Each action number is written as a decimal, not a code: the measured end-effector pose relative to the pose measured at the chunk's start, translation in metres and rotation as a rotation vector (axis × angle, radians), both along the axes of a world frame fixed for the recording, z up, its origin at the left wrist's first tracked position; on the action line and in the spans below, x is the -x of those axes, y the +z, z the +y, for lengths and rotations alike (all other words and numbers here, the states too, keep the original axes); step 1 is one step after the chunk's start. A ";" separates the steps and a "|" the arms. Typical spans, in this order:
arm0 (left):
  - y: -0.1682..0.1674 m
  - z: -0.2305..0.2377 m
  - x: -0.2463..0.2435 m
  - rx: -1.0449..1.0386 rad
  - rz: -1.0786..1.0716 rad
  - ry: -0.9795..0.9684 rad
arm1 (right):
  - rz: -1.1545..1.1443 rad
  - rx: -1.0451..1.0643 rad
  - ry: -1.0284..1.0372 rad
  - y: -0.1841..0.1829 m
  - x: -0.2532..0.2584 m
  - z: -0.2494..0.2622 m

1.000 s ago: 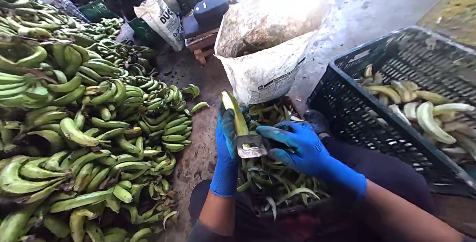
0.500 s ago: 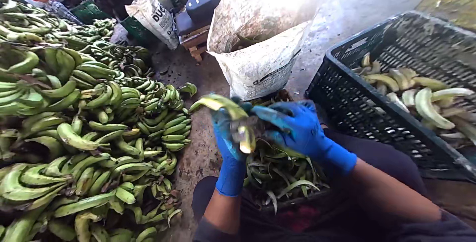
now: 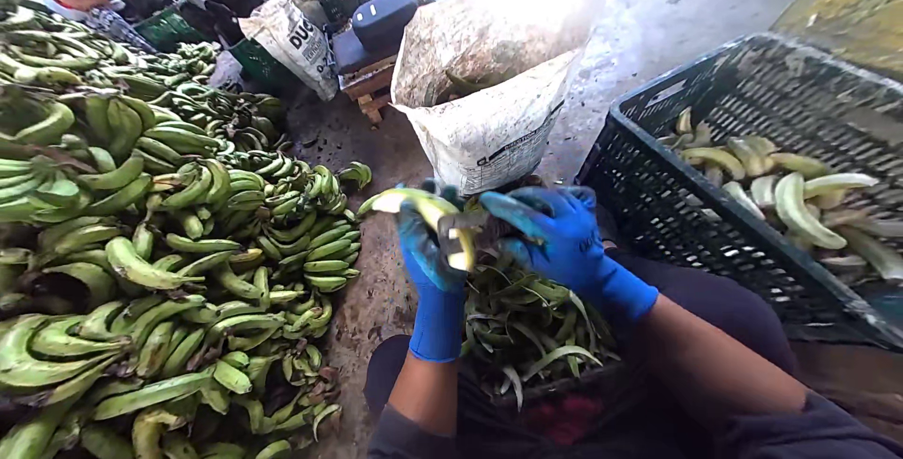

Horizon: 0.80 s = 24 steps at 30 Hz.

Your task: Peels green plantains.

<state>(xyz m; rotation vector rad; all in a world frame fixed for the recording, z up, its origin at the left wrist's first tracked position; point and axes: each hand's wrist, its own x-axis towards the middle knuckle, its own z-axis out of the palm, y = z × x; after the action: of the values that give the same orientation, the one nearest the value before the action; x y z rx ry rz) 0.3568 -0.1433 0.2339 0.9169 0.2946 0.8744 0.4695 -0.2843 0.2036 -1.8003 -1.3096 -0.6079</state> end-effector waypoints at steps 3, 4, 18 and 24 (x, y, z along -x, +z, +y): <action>-0.009 0.013 0.018 -0.250 0.232 -0.484 | 0.157 0.123 0.054 0.007 -0.035 0.009; -0.004 0.019 0.019 -0.333 0.349 -0.619 | 0.201 0.161 0.071 0.006 -0.046 0.011; -0.003 0.024 -0.006 0.388 -0.086 -0.225 | 0.025 -0.041 -0.105 -0.026 0.015 0.007; -0.008 0.008 -0.006 0.463 -0.391 -0.355 | 0.049 -0.043 -0.011 -0.011 0.014 0.014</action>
<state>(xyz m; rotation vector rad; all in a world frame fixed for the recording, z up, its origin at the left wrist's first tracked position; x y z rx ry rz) 0.3626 -0.1353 0.2260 0.3396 -0.0113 0.6008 0.4559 -0.2700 0.1927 -1.7776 -1.2456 -0.5893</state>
